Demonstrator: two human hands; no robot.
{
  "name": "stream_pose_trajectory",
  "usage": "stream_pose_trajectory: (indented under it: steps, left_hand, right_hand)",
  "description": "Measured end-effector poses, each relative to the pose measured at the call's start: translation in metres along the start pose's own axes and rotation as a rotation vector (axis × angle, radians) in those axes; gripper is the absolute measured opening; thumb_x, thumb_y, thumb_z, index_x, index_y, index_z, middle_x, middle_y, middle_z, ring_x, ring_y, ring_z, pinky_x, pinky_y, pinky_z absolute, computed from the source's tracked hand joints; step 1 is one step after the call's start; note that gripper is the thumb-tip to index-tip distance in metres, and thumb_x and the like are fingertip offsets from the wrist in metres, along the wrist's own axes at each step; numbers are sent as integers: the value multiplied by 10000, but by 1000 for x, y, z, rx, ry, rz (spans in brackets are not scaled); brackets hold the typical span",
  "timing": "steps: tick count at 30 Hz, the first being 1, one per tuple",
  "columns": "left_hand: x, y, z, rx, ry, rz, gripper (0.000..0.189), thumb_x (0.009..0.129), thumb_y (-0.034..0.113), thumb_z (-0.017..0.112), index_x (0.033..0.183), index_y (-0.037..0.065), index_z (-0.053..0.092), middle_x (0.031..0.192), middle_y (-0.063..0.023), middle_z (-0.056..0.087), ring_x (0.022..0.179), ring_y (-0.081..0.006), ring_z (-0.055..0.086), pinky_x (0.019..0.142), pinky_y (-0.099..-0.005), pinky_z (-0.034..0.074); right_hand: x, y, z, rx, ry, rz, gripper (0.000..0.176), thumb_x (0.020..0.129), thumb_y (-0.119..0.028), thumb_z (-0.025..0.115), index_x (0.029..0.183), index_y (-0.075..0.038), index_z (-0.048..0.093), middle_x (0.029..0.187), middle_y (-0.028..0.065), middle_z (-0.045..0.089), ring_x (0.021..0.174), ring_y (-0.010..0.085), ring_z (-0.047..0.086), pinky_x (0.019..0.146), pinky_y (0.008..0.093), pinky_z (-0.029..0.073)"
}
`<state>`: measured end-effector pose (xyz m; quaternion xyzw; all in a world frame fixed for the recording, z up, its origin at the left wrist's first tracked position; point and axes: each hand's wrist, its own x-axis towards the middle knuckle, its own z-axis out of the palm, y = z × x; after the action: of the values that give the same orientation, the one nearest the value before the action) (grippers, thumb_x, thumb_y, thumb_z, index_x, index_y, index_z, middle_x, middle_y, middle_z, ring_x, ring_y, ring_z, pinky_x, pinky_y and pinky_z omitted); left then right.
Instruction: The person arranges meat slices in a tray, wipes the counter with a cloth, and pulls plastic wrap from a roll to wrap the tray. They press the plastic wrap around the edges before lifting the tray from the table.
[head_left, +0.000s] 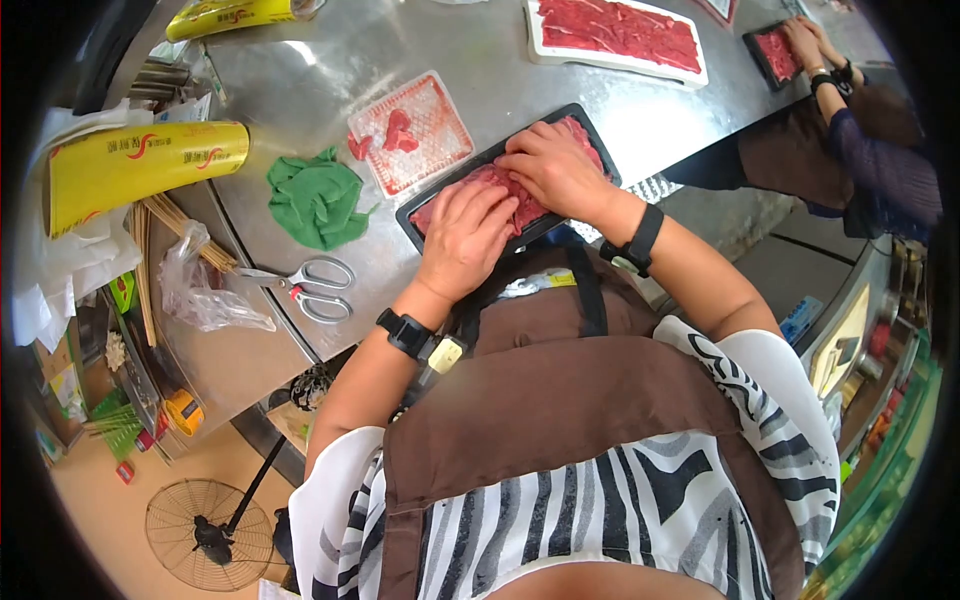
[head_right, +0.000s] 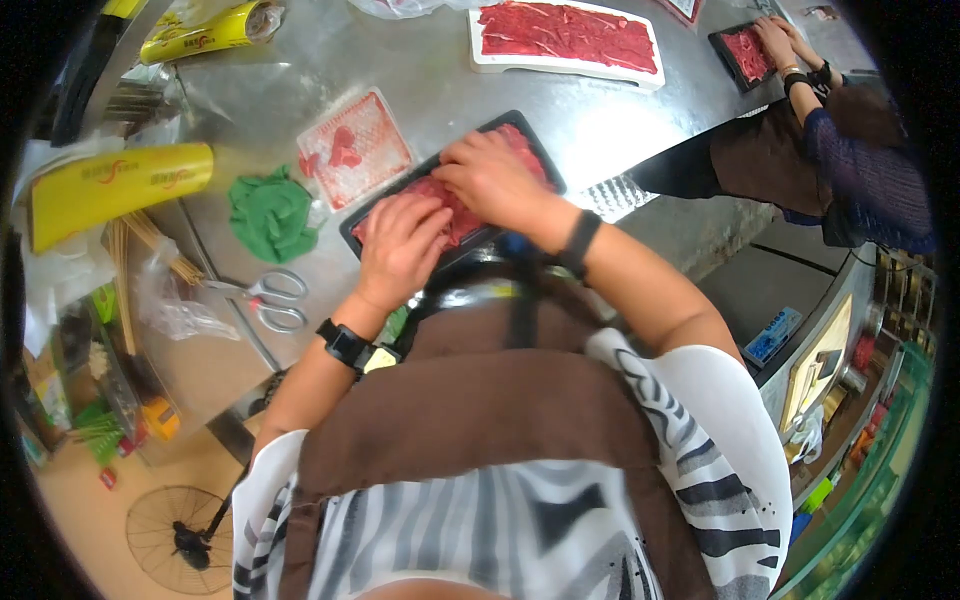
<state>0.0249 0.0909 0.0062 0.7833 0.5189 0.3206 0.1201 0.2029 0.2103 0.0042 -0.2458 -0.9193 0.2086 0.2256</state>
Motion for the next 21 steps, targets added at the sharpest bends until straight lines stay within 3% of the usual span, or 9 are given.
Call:
stream_pose_trajectory:
  steps: [3,5,7,9,12,15,17,21]
  left_hand:
    - [-3,0,-4,-33,-94,83,418,741,90,727,1150,52,647,1155,-97,617,1115,-297,558,1004,-466,412]
    - [-8,3,-5,-71,-136,102,421,740,89,723,1153,59,649,1147,-88,624,1115,-289,560,1013,-465,408]
    - [-12,4,-5,-83,-216,99,427,736,86,720,1155,57,648,1149,-89,624,1110,-283,565,1023,-466,406]
    - [-13,0,-2,-78,-215,108,429,736,89,720,1157,57,647,1146,-91,624,1106,-285,566,1025,-470,406]
    - [-14,1,-4,-86,-154,97,417,737,91,720,1147,61,653,1131,-89,623,1092,-285,568,1019,-475,411]
    - [-18,0,-8,-71,-87,90,387,738,90,720,1121,71,668,1106,-80,621,1072,-280,569,1006,-473,416]
    - [-19,-2,-8,-40,-75,109,368,739,89,721,1105,78,678,1095,-75,620,1062,-277,568,1000,-470,419]
    - [-12,-4,2,-19,-38,117,305,725,92,743,1026,89,696,1036,-62,611,1017,-273,569,945,-457,429]
  right_hand:
    - [7,-1,-10,3,24,-20,180,796,-94,692,971,-54,692,955,82,633,923,282,568,797,375,456]
    - [9,-4,-20,37,149,77,146,784,-76,700,928,-59,683,932,88,632,897,298,570,798,383,459]
    - [3,-4,-16,129,93,72,140,778,-63,703,915,-58,677,912,91,631,881,306,574,795,390,463]
    - [-3,-1,-8,213,42,71,136,771,-49,706,902,-58,671,892,94,630,865,314,578,792,398,467]
    - [-6,0,-5,72,-49,-14,141,761,-44,713,894,-53,665,865,99,629,850,324,589,787,409,474]
    - [-10,-9,-25,173,107,113,135,758,-63,718,881,-50,661,852,96,619,858,322,591,771,409,477]
    - [-26,-2,-30,97,-48,121,127,753,-75,725,859,-57,657,835,89,604,851,315,584,760,400,474]
    - [-45,-7,-23,96,-83,131,108,745,-109,714,810,-75,635,812,88,584,836,310,576,733,426,460]
